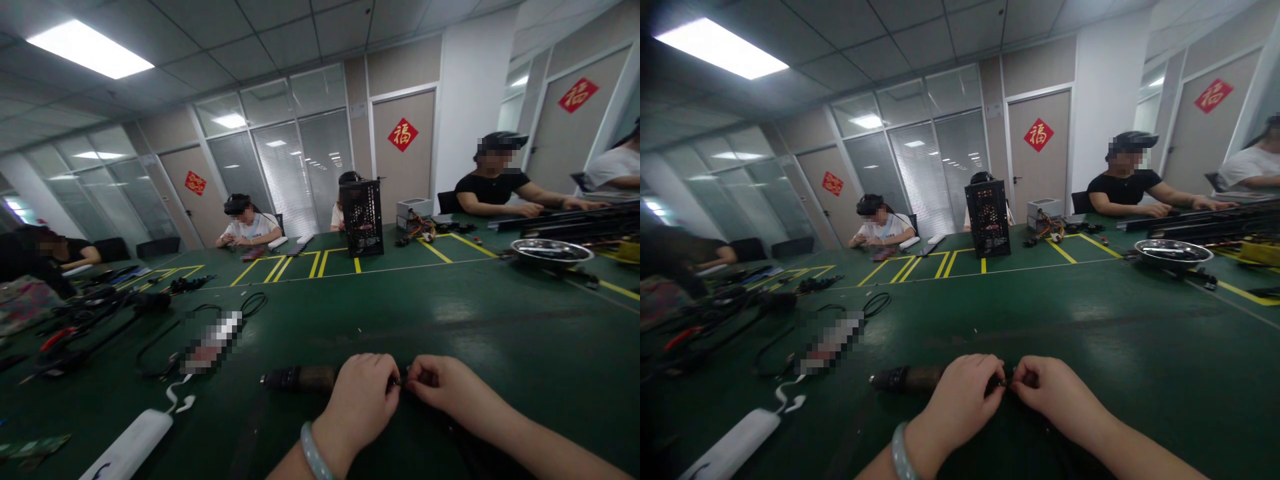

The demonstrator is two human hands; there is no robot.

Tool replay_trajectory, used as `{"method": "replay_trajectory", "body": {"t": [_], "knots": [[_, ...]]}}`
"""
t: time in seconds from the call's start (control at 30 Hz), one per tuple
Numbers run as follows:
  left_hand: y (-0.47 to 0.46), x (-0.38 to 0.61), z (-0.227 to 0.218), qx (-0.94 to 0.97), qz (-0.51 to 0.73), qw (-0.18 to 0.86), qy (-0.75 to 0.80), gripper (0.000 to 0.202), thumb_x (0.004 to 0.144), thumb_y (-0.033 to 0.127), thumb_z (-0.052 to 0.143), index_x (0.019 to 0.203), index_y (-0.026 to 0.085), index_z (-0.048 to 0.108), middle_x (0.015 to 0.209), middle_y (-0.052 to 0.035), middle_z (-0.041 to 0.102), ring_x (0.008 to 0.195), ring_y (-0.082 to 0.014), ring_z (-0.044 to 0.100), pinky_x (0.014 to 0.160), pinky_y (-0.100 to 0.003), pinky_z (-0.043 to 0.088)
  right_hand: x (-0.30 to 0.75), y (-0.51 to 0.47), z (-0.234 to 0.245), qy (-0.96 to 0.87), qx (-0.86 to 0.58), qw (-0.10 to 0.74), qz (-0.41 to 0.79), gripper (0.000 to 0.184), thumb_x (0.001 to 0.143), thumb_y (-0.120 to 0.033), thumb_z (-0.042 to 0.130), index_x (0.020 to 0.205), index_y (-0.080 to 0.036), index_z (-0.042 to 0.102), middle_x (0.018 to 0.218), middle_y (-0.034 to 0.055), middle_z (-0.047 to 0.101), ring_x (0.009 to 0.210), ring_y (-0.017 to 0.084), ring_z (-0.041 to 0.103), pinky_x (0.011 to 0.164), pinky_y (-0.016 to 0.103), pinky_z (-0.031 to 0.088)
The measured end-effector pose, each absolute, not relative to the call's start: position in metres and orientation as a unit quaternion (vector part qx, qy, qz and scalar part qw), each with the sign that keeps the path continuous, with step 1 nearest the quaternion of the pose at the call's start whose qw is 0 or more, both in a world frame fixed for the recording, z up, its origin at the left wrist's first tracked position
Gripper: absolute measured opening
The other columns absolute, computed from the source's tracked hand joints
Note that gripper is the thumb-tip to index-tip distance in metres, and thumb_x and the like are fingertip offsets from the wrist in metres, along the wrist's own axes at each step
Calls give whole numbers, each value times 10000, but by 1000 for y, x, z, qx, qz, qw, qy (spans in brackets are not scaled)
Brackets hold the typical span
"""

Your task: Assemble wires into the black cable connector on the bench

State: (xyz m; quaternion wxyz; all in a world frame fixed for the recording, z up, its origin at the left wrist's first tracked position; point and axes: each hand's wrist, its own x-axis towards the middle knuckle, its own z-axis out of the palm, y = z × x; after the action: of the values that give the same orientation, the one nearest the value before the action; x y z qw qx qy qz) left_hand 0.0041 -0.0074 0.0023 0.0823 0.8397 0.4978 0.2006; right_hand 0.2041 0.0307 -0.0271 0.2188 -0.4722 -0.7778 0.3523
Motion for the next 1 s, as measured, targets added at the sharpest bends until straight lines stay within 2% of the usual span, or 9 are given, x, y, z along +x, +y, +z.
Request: {"method": "replay_trajectory", "body": {"t": [0.2, 0.73, 0.9, 1.0], "knots": [[-8, 4, 4, 840, 195, 82, 499, 104, 843, 208, 621, 926, 237, 566, 929, 28, 624, 885, -183, 573, 800, -329, 417, 203, 28, -19, -772, -480, 218, 356, 127, 821, -279, 595, 794, -197, 688, 708, -7, 696, 645, 146, 630, 558, 194, 422], [-10, 5, 8, 844, 202, 85, 490, 80, 845, 192, 621, 905, 221, 578, 1007, 3, 639, 959, -190, 577, 901, -353, 431, 204, 30, -17, -772, -477, 203, 368, 175, 825, -312, 586, 811, -189, 710, 728, 6, 704, 668, 152, 631, 575, 198, 430], [-9, 4, 9, 855, 212, 66, 468, 86, 845, 171, 627, 890, 224, 577, 1011, 19, 640, 982, -164, 571, 1085, -395, 280, 203, 29, -16, -777, -482, 202, 352, 153, 818, -288, 587, 806, -199, 710, 725, -5, 709, 664, 155, 630, 576, 206, 417], [-9, 4, 8, 854, 216, 68, 468, 114, 830, 175, 653, 894, 227, 575, 1009, 26, 637, 978, -156, 570, 1095, -386, 264, 204, 29, -19, -779, -481, 206, 346, 144, 820, -287, 589, 802, -202, 704, 721, -11, 703, 658, 151, 622, 571, 206, 407]]}}
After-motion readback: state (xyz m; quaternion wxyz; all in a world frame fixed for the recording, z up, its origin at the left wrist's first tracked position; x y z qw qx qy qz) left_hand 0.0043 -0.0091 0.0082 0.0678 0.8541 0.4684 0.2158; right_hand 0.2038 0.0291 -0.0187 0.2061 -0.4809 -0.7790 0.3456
